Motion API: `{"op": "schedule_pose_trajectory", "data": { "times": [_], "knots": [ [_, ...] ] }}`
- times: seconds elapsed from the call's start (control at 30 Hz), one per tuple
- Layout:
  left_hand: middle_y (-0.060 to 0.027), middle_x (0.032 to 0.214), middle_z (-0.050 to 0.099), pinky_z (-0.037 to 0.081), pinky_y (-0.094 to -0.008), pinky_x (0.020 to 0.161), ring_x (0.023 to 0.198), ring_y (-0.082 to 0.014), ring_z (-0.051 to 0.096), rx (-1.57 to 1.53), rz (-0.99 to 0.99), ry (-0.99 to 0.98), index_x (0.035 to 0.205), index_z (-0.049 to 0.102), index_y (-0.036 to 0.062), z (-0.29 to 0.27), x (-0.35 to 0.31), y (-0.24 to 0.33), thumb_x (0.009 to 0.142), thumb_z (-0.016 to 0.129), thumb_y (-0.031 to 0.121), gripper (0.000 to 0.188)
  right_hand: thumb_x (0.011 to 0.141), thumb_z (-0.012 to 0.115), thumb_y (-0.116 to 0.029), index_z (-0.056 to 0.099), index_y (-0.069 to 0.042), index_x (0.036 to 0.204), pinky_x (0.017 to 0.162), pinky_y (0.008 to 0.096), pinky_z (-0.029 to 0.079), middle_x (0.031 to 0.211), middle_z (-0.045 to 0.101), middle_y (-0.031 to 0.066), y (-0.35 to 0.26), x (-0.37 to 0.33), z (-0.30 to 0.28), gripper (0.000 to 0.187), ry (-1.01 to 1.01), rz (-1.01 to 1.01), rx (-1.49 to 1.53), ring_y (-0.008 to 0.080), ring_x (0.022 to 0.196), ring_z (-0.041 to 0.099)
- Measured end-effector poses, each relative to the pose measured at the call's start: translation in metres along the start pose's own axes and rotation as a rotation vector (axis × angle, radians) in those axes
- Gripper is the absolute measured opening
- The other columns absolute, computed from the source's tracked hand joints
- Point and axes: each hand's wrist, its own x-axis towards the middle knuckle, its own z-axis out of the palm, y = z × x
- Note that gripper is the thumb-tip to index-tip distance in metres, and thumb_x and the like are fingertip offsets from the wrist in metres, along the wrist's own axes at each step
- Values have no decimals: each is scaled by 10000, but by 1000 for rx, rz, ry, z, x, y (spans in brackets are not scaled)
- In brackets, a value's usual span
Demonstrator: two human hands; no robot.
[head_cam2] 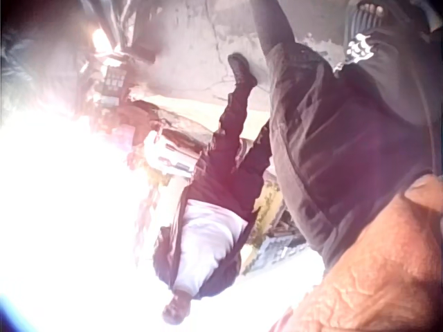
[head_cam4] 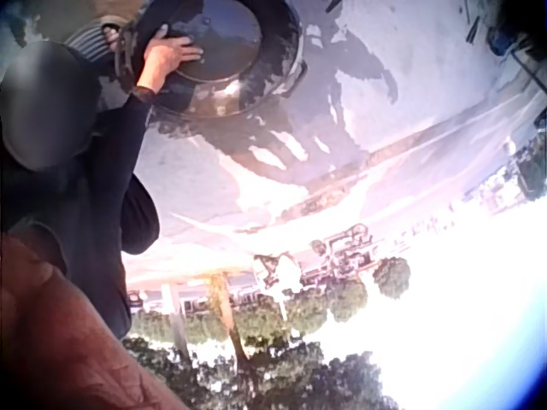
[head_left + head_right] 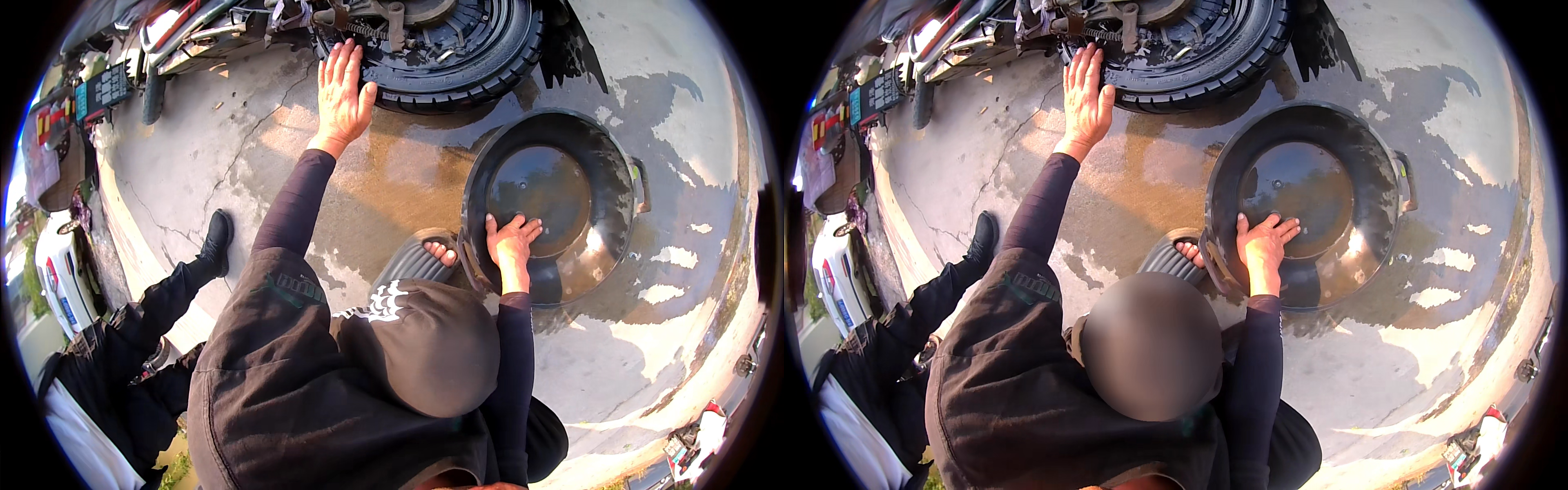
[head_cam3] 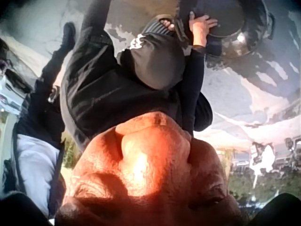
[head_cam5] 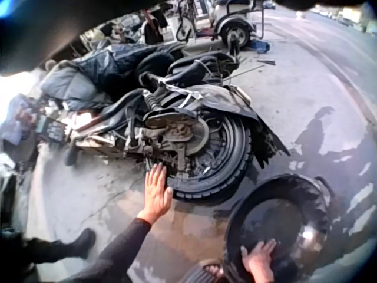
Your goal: The person washes a motorcycle tire and wheel using water from a black basin. They repeatedly scoop water with their hands and pour it over the tire, then rub the tire surface with their hands to clean it.
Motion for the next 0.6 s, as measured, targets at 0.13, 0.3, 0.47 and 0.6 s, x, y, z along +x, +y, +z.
{"op": "schedule_pose_trajectory", "data": {
  "times": [0.13,0.3,0.47,0.6],
  "knots": [
    [-144,1534,398,179,-517,1183,1451,-340,298,-32,-13,5,1446,446,30,-1,10,-13,970,461,454,638,927,556,-566,281,136,1417,1186,569,190,1489,114,484,3,2,3,898,10,3,-1,604,1430,85],
    [-138,1504,434,197,-534,1171,1430,-339,328,-10,4,85,1418,476,41,4,10,-13,933,510,445,632,934,535,-581,267,106,1440,1188,565,185,1516,96,453,-2,5,1,894,-23,43,-35,576,1447,67],
    [-143,1493,445,202,-530,1169,1420,-342,342,-11,18,100,1410,486,40,6,8,-15,928,513,434,623,934,536,-575,277,122,1428,1187,569,177,1500,112,470,-3,5,2,892,-20,47,-36,593,1436,81],
    [-147,1487,451,205,-526,1168,1416,-346,348,-14,31,111,1404,491,38,7,10,-15,924,514,427,619,930,555,-552,292,149,1404,1181,586,171,1468,136,503,-1,7,6,887,13,24,-21,628,1413,105]
  ]
}}
